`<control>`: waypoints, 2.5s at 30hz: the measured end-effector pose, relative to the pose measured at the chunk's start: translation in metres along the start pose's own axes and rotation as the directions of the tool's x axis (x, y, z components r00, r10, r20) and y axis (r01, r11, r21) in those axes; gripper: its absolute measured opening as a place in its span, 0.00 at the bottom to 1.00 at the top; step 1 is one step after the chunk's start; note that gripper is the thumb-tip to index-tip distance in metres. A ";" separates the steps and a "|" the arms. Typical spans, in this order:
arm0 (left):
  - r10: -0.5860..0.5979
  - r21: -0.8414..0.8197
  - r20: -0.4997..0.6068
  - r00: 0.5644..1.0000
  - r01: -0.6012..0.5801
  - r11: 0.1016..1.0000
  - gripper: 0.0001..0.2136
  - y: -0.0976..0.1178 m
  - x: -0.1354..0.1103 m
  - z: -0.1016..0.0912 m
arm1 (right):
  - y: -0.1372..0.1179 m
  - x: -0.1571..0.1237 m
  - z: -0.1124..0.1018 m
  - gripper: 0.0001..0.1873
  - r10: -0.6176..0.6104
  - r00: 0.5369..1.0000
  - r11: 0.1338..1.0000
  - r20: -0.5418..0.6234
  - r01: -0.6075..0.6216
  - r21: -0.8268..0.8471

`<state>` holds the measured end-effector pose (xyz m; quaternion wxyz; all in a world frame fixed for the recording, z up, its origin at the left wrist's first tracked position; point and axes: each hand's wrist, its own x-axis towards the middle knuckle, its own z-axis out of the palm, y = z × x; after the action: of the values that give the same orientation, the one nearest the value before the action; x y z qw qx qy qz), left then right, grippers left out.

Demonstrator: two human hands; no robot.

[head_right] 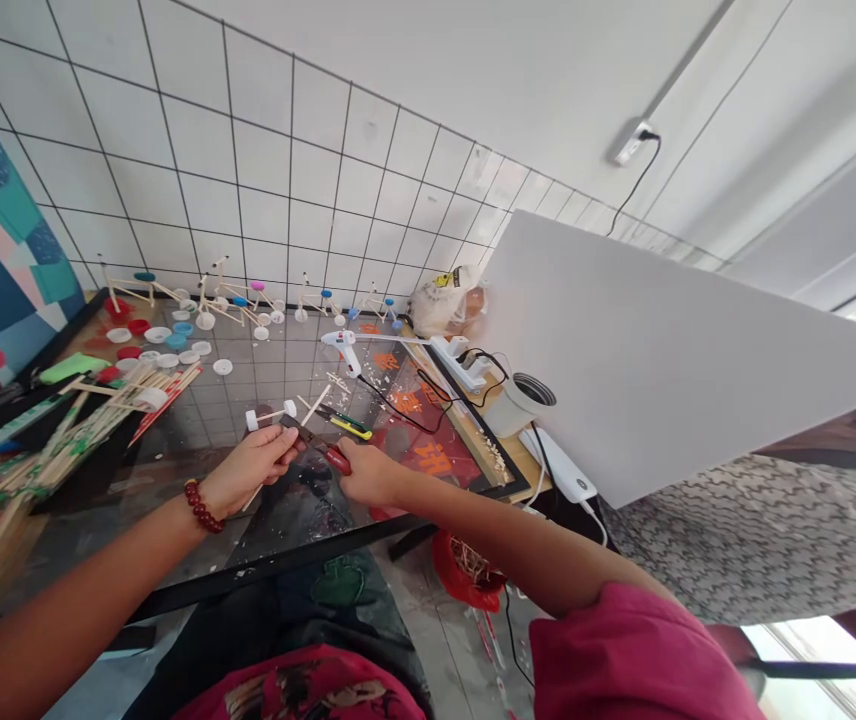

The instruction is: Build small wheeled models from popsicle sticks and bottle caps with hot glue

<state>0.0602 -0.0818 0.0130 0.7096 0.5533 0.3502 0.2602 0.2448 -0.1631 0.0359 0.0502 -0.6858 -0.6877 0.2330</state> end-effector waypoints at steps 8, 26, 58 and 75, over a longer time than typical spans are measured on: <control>0.000 0.045 -0.030 1.000 0.001 0.999 0.23 0.002 -0.001 0.000 | 0.002 0.003 0.007 0.08 -0.032 0.998 0.998 -0.063 0.028 -0.063; -0.398 -0.184 0.011 0.917 0.393 0.901 0.14 0.010 0.007 -0.013 | -0.021 0.023 -0.006 0.13 0.067 0.997 0.976 0.046 -0.056 -0.210; 0.033 -0.187 -0.225 0.974 -0.077 0.979 0.17 0.026 -0.001 -0.015 | -0.022 -0.010 -0.041 0.16 -0.380 0.925 0.840 0.015 0.352 -0.412; 0.078 -0.403 0.132 0.988 -0.018 0.915 0.16 0.027 0.000 -0.024 | -0.024 -0.018 -0.060 0.26 -0.450 0.868 0.845 0.213 0.336 0.416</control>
<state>0.0421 -0.0606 0.0356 0.8247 0.4224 0.2231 0.3027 0.2469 -0.1640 0.1034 0.1183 -0.4630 -0.7585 0.4430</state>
